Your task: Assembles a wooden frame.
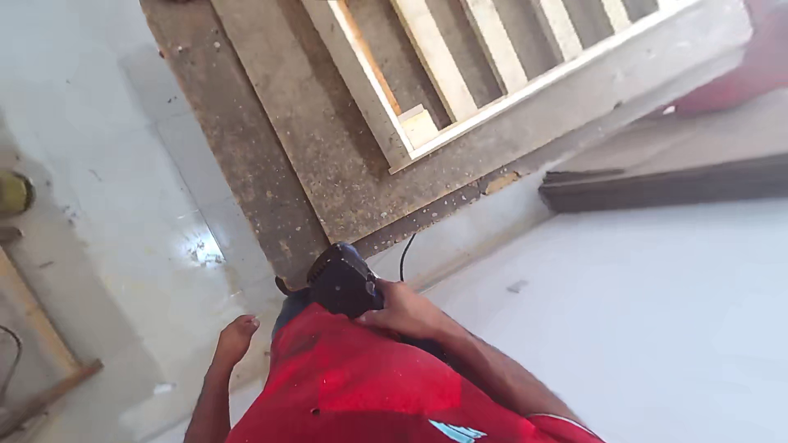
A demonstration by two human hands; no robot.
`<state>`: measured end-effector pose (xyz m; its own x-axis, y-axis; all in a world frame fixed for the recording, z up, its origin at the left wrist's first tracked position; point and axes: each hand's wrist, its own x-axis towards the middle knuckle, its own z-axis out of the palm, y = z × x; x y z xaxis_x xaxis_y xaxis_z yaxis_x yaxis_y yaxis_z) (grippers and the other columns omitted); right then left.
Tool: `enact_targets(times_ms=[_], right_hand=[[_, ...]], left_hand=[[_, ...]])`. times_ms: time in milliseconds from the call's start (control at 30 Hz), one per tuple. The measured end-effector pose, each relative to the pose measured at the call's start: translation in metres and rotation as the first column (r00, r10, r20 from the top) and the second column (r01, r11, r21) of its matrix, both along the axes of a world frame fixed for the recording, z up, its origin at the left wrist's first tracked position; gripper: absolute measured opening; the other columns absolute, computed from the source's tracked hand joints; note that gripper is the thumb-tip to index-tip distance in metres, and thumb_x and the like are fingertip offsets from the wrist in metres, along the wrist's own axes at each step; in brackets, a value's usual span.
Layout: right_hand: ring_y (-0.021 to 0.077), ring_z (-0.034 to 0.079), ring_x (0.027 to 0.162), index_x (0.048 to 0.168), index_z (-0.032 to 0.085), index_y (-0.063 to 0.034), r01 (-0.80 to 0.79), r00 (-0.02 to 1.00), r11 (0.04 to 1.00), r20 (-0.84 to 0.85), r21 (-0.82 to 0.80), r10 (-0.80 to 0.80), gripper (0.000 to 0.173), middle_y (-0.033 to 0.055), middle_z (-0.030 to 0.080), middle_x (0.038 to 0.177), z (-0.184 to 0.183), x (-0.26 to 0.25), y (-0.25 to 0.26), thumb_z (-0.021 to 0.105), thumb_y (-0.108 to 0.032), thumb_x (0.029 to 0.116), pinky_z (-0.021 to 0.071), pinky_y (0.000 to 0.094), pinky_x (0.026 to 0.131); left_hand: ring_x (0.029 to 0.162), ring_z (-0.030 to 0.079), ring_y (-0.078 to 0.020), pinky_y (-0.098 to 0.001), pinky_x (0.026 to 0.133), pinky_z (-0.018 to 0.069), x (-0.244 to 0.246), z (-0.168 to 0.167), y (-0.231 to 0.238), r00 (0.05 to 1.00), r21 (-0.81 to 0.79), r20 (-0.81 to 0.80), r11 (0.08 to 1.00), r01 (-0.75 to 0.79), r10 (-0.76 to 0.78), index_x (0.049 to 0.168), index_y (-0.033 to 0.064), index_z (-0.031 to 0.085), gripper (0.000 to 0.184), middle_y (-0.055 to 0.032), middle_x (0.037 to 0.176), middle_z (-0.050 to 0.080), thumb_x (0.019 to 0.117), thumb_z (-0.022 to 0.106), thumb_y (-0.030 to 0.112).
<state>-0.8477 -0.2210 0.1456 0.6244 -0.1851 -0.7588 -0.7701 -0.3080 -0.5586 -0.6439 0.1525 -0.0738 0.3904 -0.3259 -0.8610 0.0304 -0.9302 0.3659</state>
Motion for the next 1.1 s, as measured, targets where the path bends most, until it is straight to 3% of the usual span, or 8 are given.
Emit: enact_targets(times_ms=[133,233,367,467,600,667,800,1100], right_hand=[[0.0212,0.069,0.082,0.13,0.061,-0.0134,-0.055,0.995,0.998,0.089,0.006,0.054,0.056,0.0063,0.069,0.09,-0.001,0.009,0.027,0.071,-0.051,0.09,0.056,0.0487,0.074],[0.0272,0.069,0.084,0.139,0.055,-0.0144,-0.099,0.992,0.994,0.078,-0.035,0.102,0.064,0.0103,0.069,0.092,-0.011,0.018,0.034,0.065,-0.057,0.0927,0.0567,0.0542,0.074],[0.0344,0.069,0.085,0.148,0.046,-0.0156,-0.107,0.994,0.989,-0.043,-0.098,0.103,0.075,0.0136,0.068,0.094,-0.014,0.046,0.048,0.062,-0.063,0.0918,0.0563,0.0597,0.072],[0.0383,0.07,0.089,0.153,0.041,-0.015,-0.074,0.992,0.988,-0.112,-0.133,0.059,0.08,0.0164,0.069,0.097,-0.013,0.073,0.055,0.065,-0.061,0.0911,0.056,0.0622,0.073],[0.0408,0.07,0.089,0.154,0.039,-0.0158,0.022,0.99,0.979,-0.131,-0.201,-0.049,0.079,0.018,0.07,0.099,-0.021,0.109,0.081,0.069,-0.052,0.0907,0.0557,0.0634,0.072],[0.0419,0.071,0.088,0.154,0.037,-0.0154,0.074,0.986,0.963,-0.125,-0.259,-0.109,0.077,0.0186,0.071,0.098,-0.029,0.127,0.092,0.069,-0.048,0.0917,0.0556,0.0636,0.072],[0.0418,0.072,0.084,0.154,0.034,-0.0129,0.176,0.963,0.912,-0.127,-0.371,-0.237,0.077,0.0177,0.071,0.096,-0.042,0.154,0.102,0.067,-0.046,0.0931,0.0564,0.0617,0.069],[0.0414,0.071,0.089,0.146,0.043,-0.0079,0.352,0.887,0.671,0.005,-0.653,-0.461,0.069,0.0191,0.07,0.1,-0.104,0.168,0.011,0.07,-0.023,0.0843,0.0558,0.0578,0.07]], left_hand=[[0.108,0.071,-0.0309,-0.057,0.099,0.055,0.066,0.004,-0.04,0.996,-0.08,0.011,0.993,0.088,-0.087,0.131,0.0046,0.065,0.041,-0.0169,0.117,0.073,0.1049,0.058,0.036],[0.104,0.073,-0.0273,-0.0523,0.095,0.0591,0.089,0.022,-0.092,1.0,-0.233,-0.008,0.972,-0.026,0.025,0.125,0.0002,0.066,0.038,-0.0153,0.113,0.074,0.105,0.058,0.031],[0.093,0.074,-0.0194,-0.0398,0.084,0.0629,0.091,0.071,-0.154,0.933,-0.412,-0.344,0.875,-0.256,0.111,0.125,-0.0016,0.063,0.039,-0.0114,0.104,0.076,0.111,0.043,0.029],[0.1,0.071,-0.0152,-0.038,0.092,0.0594,0.104,0.094,-0.195,0.864,-0.393,-0.501,0.902,-0.179,-0.047,0.127,0.0024,0.063,0.056,-0.0083,0.108,0.074,0.1116,0.03,0.046],[0.109,0.07,-0.02,-0.0437,0.095,0.0593,0.145,0.093,-0.24,0.485,-0.304,-0.842,0.951,-0.063,-0.237,0.137,0.0123,0.057,0.084,-0.0092,0.117,0.073,0.1004,0.012,0.074],[0.103,0.073,-0.0203,-0.0418,0.091,0.0611,0.16,0.096,-0.268,0.396,-0.299,-0.88,0.954,-0.033,-0.262,0.131,0.0112,0.06,0.076,-0.0099,0.112,0.075,0.1036,0.019,0.069],[0.093,0.073,-0.0249,-0.0441,0.085,0.0623,0.18,0.093,-0.306,0.437,-0.34,-0.849,0.94,-0.017,-0.299,0.128,0.0019,0.057,0.041,-0.0169,0.104,0.073,0.1043,0.051,0.034],[0.092,0.074,-0.025,-0.0448,0.083,0.0629,0.18,0.068,-0.441,0.56,-0.633,-0.615,0.771,0.07,-0.556,0.142,0.0053,0.045,0.063,-0.0164,0.107,0.072,0.0903,0.068,0.033]])
